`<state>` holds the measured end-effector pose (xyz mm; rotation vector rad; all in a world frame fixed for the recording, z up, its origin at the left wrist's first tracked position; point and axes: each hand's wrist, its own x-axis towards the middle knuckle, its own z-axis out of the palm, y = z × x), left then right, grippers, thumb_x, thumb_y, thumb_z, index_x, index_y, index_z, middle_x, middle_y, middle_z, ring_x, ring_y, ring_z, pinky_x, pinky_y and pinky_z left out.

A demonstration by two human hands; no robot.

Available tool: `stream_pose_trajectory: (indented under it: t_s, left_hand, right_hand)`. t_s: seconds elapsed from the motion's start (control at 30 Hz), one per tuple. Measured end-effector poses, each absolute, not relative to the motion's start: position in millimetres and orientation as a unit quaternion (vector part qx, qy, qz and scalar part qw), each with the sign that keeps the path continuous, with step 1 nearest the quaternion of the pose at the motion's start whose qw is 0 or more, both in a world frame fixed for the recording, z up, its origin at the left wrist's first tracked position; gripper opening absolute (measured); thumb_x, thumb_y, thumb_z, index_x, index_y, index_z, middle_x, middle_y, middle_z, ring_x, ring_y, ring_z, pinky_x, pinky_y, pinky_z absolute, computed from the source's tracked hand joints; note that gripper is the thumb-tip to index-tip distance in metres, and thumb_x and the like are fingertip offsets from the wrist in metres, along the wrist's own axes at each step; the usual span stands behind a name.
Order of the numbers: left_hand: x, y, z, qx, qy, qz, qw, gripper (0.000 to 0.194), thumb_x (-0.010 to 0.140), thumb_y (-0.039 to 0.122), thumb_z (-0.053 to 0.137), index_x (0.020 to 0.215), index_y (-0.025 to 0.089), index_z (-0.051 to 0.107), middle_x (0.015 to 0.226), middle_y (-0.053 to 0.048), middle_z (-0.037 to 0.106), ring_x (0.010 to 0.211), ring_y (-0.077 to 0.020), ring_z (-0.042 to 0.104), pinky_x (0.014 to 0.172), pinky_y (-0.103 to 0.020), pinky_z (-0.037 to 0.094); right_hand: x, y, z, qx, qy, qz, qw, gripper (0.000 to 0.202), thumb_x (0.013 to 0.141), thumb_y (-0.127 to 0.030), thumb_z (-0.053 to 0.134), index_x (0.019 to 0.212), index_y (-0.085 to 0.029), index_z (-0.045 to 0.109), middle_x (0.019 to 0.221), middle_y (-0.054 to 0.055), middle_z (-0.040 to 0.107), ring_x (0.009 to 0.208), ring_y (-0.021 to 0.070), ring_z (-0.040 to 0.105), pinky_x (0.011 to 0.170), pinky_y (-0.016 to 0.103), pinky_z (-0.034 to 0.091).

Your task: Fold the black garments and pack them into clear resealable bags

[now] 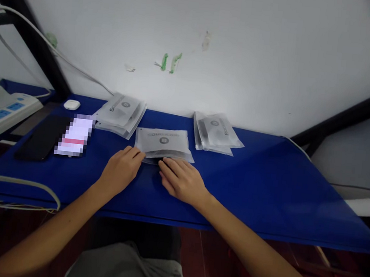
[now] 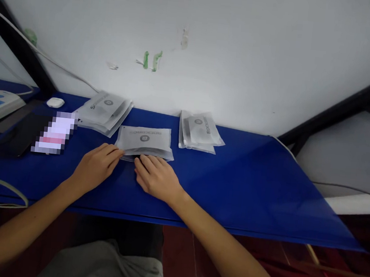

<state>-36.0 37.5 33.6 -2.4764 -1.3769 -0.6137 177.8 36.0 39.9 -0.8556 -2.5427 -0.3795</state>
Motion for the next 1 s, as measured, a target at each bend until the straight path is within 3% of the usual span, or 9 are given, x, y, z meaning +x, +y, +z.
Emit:
stream_pose_trajectory:
  t_s: [0.1,0.27,0.47,1.0]
  left_hand:
    - [-38.9,35.4,34.5,-0.843,-0.487,-0.195,0.119,0.017,0.091,0.016,0.048,0.099,0.016,0.063,0.092,-0.009,0.066,0.085,-0.0221,0.058,0.072,-0.033,0.049]
    - [-47.0,32.5,30.7,-0.833,-0.511,-0.18,0.109,0.022,0.089,0.019,0.052,0.108,0.014,0.06,0.107,-0.012,0.063,0.092,-0.0252,0.058,0.072,-0.037,0.051]
    - [-54.2,34.1,17.2,-0.844,-0.48,-0.229,0.069,0.021,0.093,0.017,0.045,0.106,0.014,0.061,0.1,-0.008,0.064,0.086,-0.0206,0.059,0.073,-0.034,0.053]
    - [-56.2,34.0,11.3,-0.851,-0.462,-0.246,0.047,0.023,0.091,0.007,0.042,0.101,0.011,0.063,0.094,-0.008,0.067,0.087,-0.0196,0.061,0.072,-0.033,0.056]
  right_hand:
    - [180.6,34.1,41.5,-0.344,-0.893,-0.148,0.251,0.031,0.094,-0.024,0.044,0.116,-0.012,0.063,0.114,0.015,0.065,0.109,0.0255,0.058,0.09,0.041,0.051]
    - [180.6,42.2,32.5,-0.398,-0.878,-0.139,0.225,0.033,0.094,-0.029,0.047,0.115,-0.01,0.063,0.117,0.016,0.065,0.11,0.0283,0.057,0.094,0.044,0.048]
    - [181.8,42.5,21.9,-0.407,-0.875,-0.114,0.237,0.032,0.094,-0.026,0.047,0.119,-0.013,0.062,0.117,0.014,0.065,0.11,0.0268,0.057,0.089,0.043,0.049]
    - [181.9,43.2,19.3,-0.42,-0.865,-0.096,0.257,0.027,0.092,-0.025,0.051,0.111,-0.011,0.066,0.085,0.009,0.061,0.078,0.0208,0.055,0.065,0.034,0.046]
